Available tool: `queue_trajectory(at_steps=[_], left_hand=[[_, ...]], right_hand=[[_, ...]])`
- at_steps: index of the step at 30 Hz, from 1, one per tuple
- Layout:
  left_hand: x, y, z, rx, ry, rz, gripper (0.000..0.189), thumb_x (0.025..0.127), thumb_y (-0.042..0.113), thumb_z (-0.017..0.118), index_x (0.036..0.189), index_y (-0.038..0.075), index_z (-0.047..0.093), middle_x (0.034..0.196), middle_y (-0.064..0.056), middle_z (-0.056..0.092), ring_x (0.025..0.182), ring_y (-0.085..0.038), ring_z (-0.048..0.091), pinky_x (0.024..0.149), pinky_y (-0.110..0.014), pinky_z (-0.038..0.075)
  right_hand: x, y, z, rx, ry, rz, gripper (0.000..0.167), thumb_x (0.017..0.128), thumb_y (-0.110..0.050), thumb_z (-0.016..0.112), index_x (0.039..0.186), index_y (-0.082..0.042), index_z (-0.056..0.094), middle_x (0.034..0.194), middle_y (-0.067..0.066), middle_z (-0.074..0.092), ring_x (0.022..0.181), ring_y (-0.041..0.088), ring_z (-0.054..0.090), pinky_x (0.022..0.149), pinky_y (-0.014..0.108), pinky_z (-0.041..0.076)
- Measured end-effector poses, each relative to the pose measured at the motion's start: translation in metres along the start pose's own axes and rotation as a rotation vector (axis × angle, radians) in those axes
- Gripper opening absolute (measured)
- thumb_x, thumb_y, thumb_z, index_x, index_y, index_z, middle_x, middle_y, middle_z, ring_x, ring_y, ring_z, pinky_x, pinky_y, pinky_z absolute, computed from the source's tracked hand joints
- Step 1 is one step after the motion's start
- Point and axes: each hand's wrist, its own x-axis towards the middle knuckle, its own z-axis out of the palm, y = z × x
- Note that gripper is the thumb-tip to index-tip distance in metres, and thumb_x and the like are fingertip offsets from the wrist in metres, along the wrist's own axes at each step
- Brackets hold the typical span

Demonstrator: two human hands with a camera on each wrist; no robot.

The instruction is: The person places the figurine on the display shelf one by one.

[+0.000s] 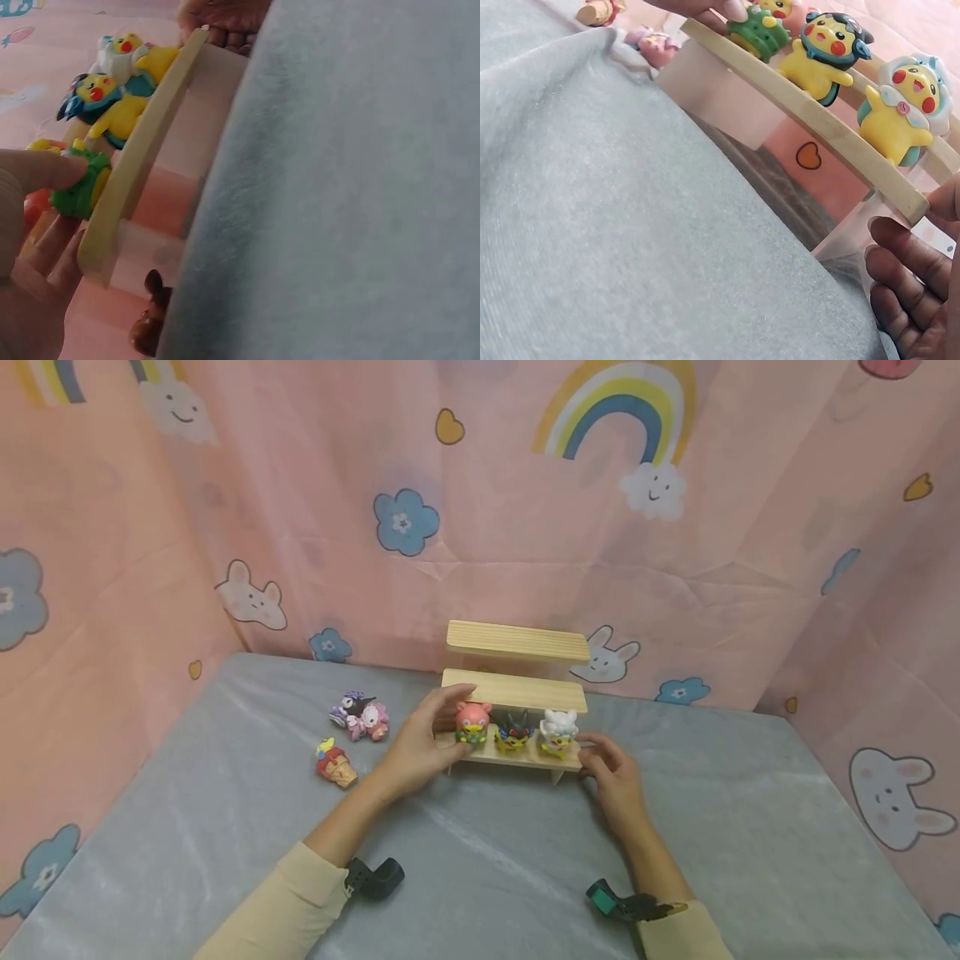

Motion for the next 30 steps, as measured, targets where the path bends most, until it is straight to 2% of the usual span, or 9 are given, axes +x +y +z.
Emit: queue_trajectory(at_steps=[4,9,12,17,25,30], left_hand=[[0.001,0.002,-0.007,0.027,-0.015,-0.015,0.079,0.078,-0.001,0.083,0.146,0.018,0.049,0.136,-0.009,0.056,0.121,-0.028,0.063,0.103,-0.042,0.054],[0.002,0.011,-0.024,0.039,-0.045,-0.035,0.083,0.079,0.017,0.087,0.149,0.019,0.044,0.139,-0.009,0.057,0.121,-0.028,0.065,0.101,-0.049,0.053],[0.003,0.018,-0.036,0.025,-0.028,-0.044,0.080,0.082,0.019,0.085,0.150,0.018,0.043,0.142,-0.009,0.056,0.121,-0.029,0.065,0.102,-0.051,0.052],[0.002,0.025,-0.053,0.040,0.011,-0.056,0.069,0.086,0.019,0.082,0.146,0.017,0.049,0.145,-0.008,0.055,0.121,-0.028,0.064,0.106,-0.051,0.050],[0.000,0.027,-0.077,0.204,-0.036,-0.056,0.049,0.090,0.021,0.078,0.135,0.017,0.060,0.131,-0.004,0.067,0.115,-0.027,0.067,0.103,-0.049,0.051],[-0.003,0.026,-0.096,0.294,-0.060,-0.138,0.042,0.091,0.020,0.076,0.131,0.017,0.063,0.124,-0.008,0.070,0.114,-0.031,0.067,0.101,-0.051,0.052]], right_hand=[[0.000,0.000,0.000,-0.011,-0.004,0.011,0.027,0.101,-0.009,0.054,0.125,-0.001,0.064,0.092,-0.010,0.068,0.082,0.004,0.063,0.076,0.021,0.055],[-0.001,-0.001,0.000,-0.028,0.003,0.021,0.027,0.101,-0.009,0.054,0.125,-0.003,0.065,0.096,-0.003,0.068,0.082,0.004,0.062,0.076,0.021,0.055],[-0.001,-0.001,0.001,-0.031,0.009,0.022,0.027,0.101,-0.009,0.054,0.125,-0.003,0.065,0.096,-0.003,0.068,0.082,0.004,0.062,0.076,0.021,0.054],[0.000,0.000,0.001,-0.034,0.011,0.010,0.026,0.101,-0.009,0.054,0.123,-0.002,0.065,0.095,-0.004,0.067,0.082,0.004,0.062,0.075,0.020,0.055],[-0.001,0.002,0.001,-0.025,0.016,-0.018,0.025,0.101,-0.008,0.054,0.122,0.000,0.064,0.093,-0.006,0.067,0.081,0.004,0.062,0.073,0.021,0.055],[-0.001,0.003,0.000,-0.016,0.019,-0.015,0.025,0.101,-0.008,0.054,0.122,0.000,0.064,0.091,-0.007,0.066,0.080,0.004,0.062,0.073,0.021,0.055]])
